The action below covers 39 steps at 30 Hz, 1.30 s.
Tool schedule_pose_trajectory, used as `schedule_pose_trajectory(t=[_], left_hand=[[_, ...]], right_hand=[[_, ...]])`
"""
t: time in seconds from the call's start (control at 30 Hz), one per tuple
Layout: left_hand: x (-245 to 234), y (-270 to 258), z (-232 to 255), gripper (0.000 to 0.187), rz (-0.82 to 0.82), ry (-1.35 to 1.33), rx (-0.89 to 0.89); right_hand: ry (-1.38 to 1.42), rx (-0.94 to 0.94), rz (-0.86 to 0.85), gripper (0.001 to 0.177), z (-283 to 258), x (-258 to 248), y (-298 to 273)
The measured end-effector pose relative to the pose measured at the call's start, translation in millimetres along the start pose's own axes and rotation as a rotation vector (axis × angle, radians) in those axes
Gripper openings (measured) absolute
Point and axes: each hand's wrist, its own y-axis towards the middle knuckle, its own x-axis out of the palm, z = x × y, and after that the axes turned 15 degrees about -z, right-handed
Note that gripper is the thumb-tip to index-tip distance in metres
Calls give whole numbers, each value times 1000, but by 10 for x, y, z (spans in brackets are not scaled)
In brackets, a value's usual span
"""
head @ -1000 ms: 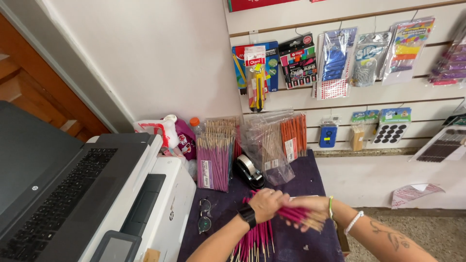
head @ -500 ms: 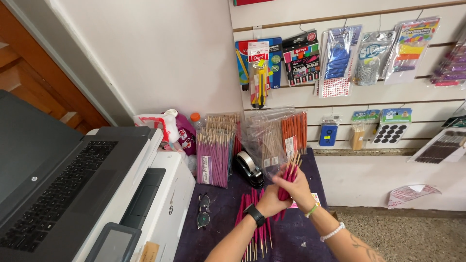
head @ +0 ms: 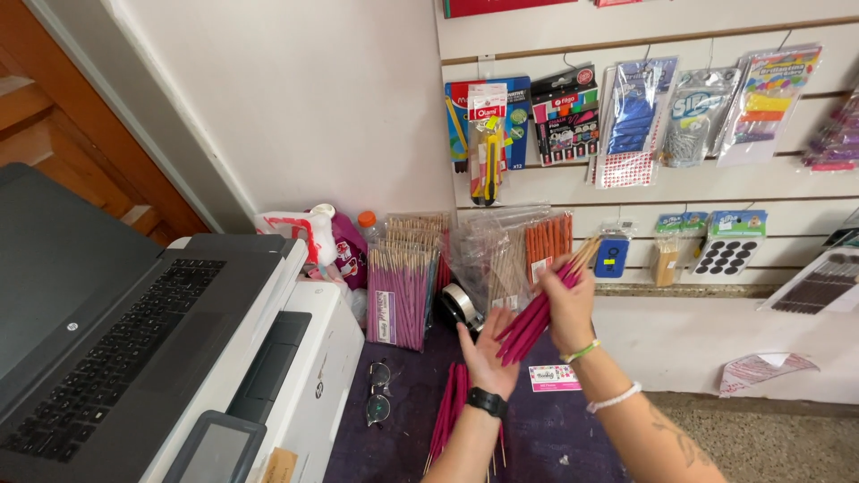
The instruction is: The person opens a plastic bag of pink incense sticks, removes them, and places them on a table. They then gather the sticks into bundles and place them back into the bag, repeating the process until the bag is full. Finally, they seal the bag and place it on the table.
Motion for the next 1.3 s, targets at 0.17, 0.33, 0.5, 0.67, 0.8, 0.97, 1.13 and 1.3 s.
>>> schedule_pose_trajectory(t=[0.17,0.33,0.5,0.67,0.8,0.97,1.13,1.3], left_hand=[[212,8,-74,85,-22,-163,35],[342,43,-51,81,-88,13,-44],[-272,1288,482,37,-58,1351,387],[68,1736,1298,71,44,2366,429],[181,1747,1462,40,-116,2525,291],[-95,1881,1317,9,-501,2603,520],[312,1517,902,36,-1059,2552,1343],[469,1417,657,13,-1180,2431,1600]], right_hand=[[15,22,19,24,-55,62,-50],[40,-37,92,33,36,-79,-85],[63,-60,119,30,-25,-544,-43],[67,-45,182,27,-232,-856,-26],[165,54,252,23,-409,-968,57],[165,38,286,25,-210,-1172,348],[437,10,293,26,-446,-902,860],[507,9,323,25,-355,-993,1131]])
